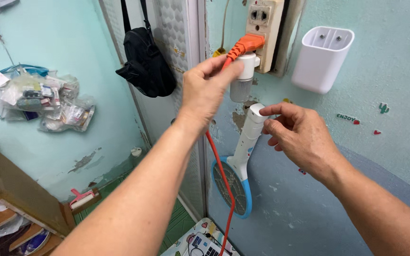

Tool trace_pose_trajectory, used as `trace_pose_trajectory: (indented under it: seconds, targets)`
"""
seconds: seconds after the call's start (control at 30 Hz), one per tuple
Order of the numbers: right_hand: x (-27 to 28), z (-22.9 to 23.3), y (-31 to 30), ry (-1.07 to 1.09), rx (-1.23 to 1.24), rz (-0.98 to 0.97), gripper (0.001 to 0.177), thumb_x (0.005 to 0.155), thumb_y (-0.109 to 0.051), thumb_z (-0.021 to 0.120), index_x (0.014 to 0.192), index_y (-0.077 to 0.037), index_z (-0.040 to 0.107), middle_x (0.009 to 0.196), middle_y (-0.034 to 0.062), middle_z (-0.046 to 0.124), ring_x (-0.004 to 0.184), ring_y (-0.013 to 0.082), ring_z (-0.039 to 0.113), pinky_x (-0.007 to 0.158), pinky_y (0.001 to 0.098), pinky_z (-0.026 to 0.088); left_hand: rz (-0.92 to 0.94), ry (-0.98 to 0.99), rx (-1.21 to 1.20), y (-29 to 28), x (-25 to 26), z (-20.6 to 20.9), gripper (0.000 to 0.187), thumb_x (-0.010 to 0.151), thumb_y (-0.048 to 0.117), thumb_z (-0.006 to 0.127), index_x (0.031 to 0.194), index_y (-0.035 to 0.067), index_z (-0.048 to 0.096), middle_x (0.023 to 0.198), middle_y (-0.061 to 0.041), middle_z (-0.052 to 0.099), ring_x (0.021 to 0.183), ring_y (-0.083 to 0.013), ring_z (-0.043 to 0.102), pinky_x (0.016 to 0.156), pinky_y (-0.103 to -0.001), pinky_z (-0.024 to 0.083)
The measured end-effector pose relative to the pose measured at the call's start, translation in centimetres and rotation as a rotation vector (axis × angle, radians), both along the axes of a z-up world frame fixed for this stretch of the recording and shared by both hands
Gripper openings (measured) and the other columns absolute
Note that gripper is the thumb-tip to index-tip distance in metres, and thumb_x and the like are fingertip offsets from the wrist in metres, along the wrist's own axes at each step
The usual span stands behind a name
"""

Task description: The person unscrews a white LED light bulb from a black and yellow handheld device, then walks to a wall outlet and plugs the bulb into the socket. The person repeatedly presses the bulb's switch to toggle the light on and off while ensuring the bulb is securely seated in the outlet.

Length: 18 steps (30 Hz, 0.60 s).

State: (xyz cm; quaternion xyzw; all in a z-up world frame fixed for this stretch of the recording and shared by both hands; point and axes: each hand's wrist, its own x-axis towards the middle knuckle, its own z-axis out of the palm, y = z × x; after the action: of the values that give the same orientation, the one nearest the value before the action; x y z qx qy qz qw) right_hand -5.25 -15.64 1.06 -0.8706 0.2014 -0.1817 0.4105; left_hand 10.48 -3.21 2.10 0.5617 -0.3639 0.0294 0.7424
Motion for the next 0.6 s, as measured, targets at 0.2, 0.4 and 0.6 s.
trace_pose_trajectory:
  seconds: [0.2,0.4,0.6]
  targets:
    - [-0.1,-0.2,0.0,0.072,-0.004,-0.047,0.030,0.099,-0.026,0.061,0.124,-0.013,0.070,0.090,0.0076,0.079,0.074,0.0170,0.074,0.070,0.0331,0.064,-0.301,0.439,0.154,1.8,3.0,0.7,0.045,0.086,0.040,0.072,0.118,0.009,0.077,0.115,-0.003,0.072,0.109,-0.0243,0.061,0.092,-0.048,0.047]
    - [-0.6,-0.1,-0.3,0.066,-0.007,-0.036,0.029,0.099,-0.027,0.060,0.124,-0.014,0.070,0.092,0.0081,0.078,0.076,0.0177,0.074,0.070,0.0336,0.064,-0.340,0.270,0.265,0.7,6.0,0.2,0.033,0.087,0.039,0.074,0.113,0.018,0.076,0.102,0.004,0.074,0.102,-0.0139,0.066,0.089,-0.045,0.054]
    - [-0.8,0.0,-0.6,0.118,-0.018,-0.084,0.029,0.099,-0.028,0.060,0.124,-0.016,0.069,0.091,0.0083,0.078,0.076,0.0170,0.075,0.070,0.0331,0.066,-0.322,0.253,0.286,0.7,6.3,0.5,0.028,0.088,0.034,0.075,0.109,0.016,0.077,0.100,0.006,0.076,0.095,-0.0091,0.067,0.084,-0.039,0.056]
